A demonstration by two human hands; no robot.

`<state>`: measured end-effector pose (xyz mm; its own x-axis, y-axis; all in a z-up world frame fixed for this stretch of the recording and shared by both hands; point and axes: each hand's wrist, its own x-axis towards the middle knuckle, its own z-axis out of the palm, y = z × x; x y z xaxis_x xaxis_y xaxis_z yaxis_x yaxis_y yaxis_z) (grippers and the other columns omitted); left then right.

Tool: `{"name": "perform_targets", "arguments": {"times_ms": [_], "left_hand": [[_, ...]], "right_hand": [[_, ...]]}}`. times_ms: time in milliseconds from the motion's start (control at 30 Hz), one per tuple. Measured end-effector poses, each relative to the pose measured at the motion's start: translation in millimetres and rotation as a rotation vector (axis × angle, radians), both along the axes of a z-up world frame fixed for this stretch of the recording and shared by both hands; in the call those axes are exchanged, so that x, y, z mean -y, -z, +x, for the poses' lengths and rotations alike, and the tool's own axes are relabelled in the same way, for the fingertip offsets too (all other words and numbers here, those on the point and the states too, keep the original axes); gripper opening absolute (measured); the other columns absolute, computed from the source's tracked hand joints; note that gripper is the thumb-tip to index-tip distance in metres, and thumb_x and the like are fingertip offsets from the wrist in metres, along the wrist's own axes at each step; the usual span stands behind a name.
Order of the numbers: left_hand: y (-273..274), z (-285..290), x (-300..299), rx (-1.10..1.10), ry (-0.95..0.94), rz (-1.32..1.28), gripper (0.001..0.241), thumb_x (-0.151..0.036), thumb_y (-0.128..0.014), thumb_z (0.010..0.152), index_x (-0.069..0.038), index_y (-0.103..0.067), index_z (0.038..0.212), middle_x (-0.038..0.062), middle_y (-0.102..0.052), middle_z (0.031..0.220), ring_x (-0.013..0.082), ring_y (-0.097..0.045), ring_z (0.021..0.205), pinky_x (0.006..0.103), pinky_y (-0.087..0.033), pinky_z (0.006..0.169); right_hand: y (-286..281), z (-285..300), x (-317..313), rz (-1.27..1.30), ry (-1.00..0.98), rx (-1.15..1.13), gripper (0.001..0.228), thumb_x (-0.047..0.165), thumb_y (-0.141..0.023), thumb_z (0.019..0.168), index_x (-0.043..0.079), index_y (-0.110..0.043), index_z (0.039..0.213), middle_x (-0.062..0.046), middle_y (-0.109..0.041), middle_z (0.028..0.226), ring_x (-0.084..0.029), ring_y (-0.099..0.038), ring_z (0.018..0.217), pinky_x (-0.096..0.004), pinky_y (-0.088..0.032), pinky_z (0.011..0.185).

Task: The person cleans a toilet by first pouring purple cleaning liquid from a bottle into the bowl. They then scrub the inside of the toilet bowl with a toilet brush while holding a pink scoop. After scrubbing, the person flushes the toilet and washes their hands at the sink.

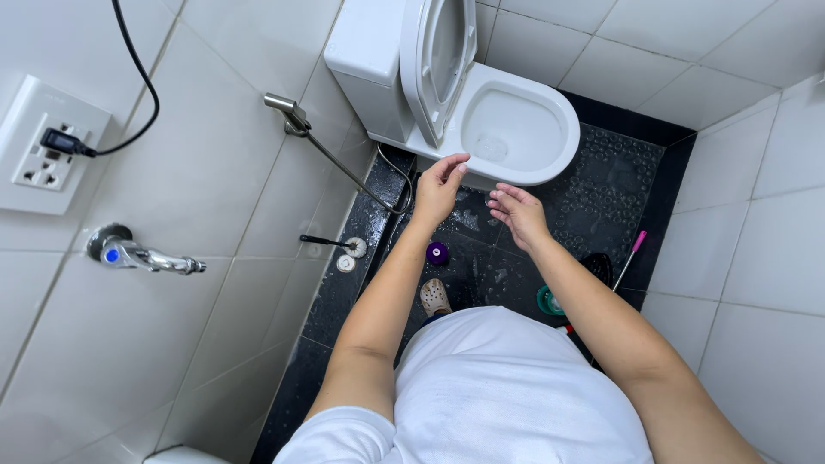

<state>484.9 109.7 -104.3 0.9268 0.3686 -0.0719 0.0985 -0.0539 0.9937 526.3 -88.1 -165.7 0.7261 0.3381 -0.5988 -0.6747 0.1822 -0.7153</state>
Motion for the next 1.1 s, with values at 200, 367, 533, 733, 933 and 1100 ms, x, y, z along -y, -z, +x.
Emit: {"name": "perform_targets", "arguments": {"times_ms": [200,367,533,733,933,1100], "left_hand": [[10.1,17.2,-25.8,0.001,0.018,-0.047,0.025,-0.014,-0.065,0.101,-0.004,-0.073,0.122,0.003,-0.077,0.095,0.0061,-0.069,0.088,0.0225,-0.055,0.08],[6.7,25.6,-44.7,-0.031,0.008,-0.081,0.026,-0.016,-0.065,0.101,-0.005,-0.073,0.123,0.004,-0.078,0.096,0.0056,-0.066,0.083,0.0223,-0.054,0.076],[3.8,42.3,-60.3,-0.006,0.002,-0.117,0.026,-0.016,-0.066,0.101,-0.005,-0.072,0.124,0.005,-0.079,0.099,0.0053,-0.064,0.082,0.0224,-0.053,0.075],[12.8,70.1,-64.8,0.031,-0.02,-0.153,0.027,-0.015,-0.066,0.101,-0.003,-0.071,0.125,0.005,-0.078,0.103,0.0054,-0.067,0.087,0.0233,-0.054,0.078],[29.7,98.6,-57.7,-0.006,-0.072,-0.129,0.027,-0.014,-0.065,0.101,-0.003,-0.071,0.125,0.005,-0.078,0.102,0.006,-0.065,0.084,0.0237,-0.054,0.077],[31.4,142.6,-62.5,-0.067,-0.169,-0.053,0.029,-0.015,-0.066,0.1,-0.003,-0.071,0.125,0.003,-0.076,0.099,0.0073,-0.064,0.083,0.0243,-0.054,0.075]], "right_hand": [[-14.5,16.4,-15.0,-0.044,0.08,0.013,0.029,0.009,-0.065,0.098,0.002,-0.064,0.127,-0.008,-0.072,0.108,-0.015,-0.07,0.092,-0.03,-0.061,0.084],[-40.1,41.3,-17.6,-0.104,0.146,0.05,0.025,0.01,-0.065,0.099,0.001,-0.066,0.122,-0.009,-0.072,0.101,-0.015,-0.07,0.088,-0.03,-0.063,0.082],[-63.7,68.7,-14.0,-0.122,0.209,0.126,0.024,0.01,-0.066,0.1,0.0,-0.068,0.121,-0.009,-0.072,0.098,-0.014,-0.069,0.086,-0.029,-0.063,0.082],[-60.1,95.9,-15.9,-0.085,0.184,0.148,0.022,0.006,-0.066,0.099,-0.002,-0.067,0.12,-0.01,-0.071,0.1,-0.014,-0.069,0.086,-0.028,-0.062,0.083],[-18.0,135.7,-17.9,-0.019,0.086,0.118,0.027,-0.003,-0.061,0.095,-0.002,-0.064,0.121,-0.011,-0.071,0.107,-0.016,-0.069,0.09,-0.029,-0.062,0.084],[2.6,194.5,-35.5,0.094,-0.02,0.084,0.028,0.001,-0.062,0.096,-0.001,-0.064,0.124,-0.011,-0.071,0.109,-0.018,-0.069,0.092,-0.031,-0.06,0.084]]}}
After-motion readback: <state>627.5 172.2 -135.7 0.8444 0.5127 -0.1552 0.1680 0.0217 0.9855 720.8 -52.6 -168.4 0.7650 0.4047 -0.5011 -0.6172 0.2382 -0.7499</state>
